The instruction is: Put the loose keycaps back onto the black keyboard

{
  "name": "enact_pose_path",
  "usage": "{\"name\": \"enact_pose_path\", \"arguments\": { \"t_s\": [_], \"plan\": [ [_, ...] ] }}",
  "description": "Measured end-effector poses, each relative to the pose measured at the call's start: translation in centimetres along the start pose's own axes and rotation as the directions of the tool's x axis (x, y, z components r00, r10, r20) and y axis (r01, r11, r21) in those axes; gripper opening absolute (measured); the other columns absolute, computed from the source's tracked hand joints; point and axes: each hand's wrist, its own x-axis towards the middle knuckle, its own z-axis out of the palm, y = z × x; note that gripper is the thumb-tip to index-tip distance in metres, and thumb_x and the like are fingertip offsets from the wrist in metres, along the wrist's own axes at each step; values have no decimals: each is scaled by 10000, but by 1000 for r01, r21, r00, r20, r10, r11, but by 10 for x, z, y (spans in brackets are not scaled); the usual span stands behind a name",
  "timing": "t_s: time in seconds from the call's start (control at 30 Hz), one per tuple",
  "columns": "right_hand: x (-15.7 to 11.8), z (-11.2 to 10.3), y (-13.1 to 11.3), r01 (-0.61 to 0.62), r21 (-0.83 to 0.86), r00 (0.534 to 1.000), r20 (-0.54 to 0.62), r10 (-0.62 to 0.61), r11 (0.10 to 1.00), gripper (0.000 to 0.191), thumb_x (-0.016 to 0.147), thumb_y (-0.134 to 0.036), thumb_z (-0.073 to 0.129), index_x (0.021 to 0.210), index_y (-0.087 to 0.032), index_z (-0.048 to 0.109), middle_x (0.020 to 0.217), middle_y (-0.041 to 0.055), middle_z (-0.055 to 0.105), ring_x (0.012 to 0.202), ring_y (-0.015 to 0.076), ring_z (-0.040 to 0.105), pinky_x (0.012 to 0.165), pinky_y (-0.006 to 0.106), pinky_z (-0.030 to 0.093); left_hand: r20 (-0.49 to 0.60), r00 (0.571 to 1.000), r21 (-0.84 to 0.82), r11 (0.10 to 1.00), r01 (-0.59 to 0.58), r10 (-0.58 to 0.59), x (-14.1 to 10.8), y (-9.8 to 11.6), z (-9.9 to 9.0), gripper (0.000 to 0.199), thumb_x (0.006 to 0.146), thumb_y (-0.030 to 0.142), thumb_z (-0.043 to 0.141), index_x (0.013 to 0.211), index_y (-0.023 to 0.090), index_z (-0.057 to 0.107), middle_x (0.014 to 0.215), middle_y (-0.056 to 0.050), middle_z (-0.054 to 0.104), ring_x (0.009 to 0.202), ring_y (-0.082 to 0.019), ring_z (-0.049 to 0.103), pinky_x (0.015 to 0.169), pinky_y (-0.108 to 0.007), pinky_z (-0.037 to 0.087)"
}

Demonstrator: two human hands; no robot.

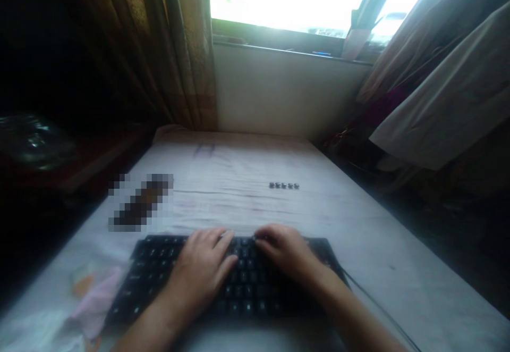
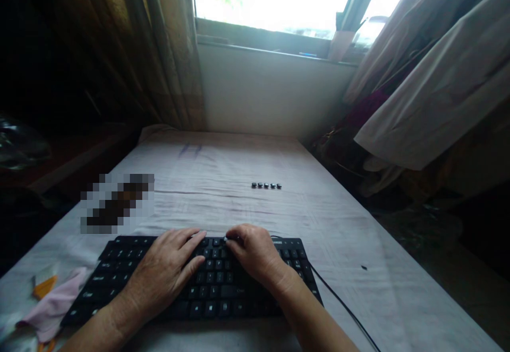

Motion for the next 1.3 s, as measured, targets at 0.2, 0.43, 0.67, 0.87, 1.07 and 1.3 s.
{"name": "enact_pose_path", "arguments": {
  "t_s": [0.2,0.43,0.67,0.87,1.07,1.3],
  "plan": [
    [-1,7,2,50,-43,999,-11,-50,998,141,829,-177,647,908,-233,750,943,42,725,865,177,660,798,275,496,-47,995,-48,994,-95,92,-1,16,0,378,935,317,525,1301,234,574,1275,-86,636,1186,-274,568,1060,-504,435],
    [0,11,6,54,-18,998,-14,-54,998,127,834,-182,655,899,-228,754,926,44,709,854,174,652,780,267,487,-16,993,-46,992,-120,120,-1,21,4,370,920,344,548,1272,241,600,1263,-92,639,1174,-286,576,1055,-516,447],
    [1,14,8,39,39,999,-29,-38,999,119,839,-203,673,891,-234,775,894,36,717,833,168,663,773,258,490,38,993,-55,992,-112,115,1,20,3,461,888,386,612,1329,259,561,1274,-95,621,1177,-303,563,1044,-535,446],
    [4,8,10,44,47,998,45,-46,998,167,845,-208,651,944,-220,785,914,55,726,846,179,672,797,273,500,59,992,-91,991,-102,108,3,21,2,460,881,382,624,1323,265,568,1281,-93,608,1185,-300,546,1050,-538,432],
    [7,5,9,-51,58,998,-42,54,997,158,849,-224,617,925,-224,756,911,37,756,870,193,681,820,297,498,71,993,-84,993,-88,94,4,22,1,467,884,391,619,1333,275,562,1282,-91,608,1184,-302,542,1053,-544,420],
    [11,8,5,-78,16,997,-25,79,997,99,830,-241,639,813,-225,735,865,25,749,839,190,670,789,284,474,66,993,-73,993,-94,99,4,22,1,466,879,388,631,1323,262,568,1282,-94,608,1188,-301,537,1061,-544,401]
  ]
}}
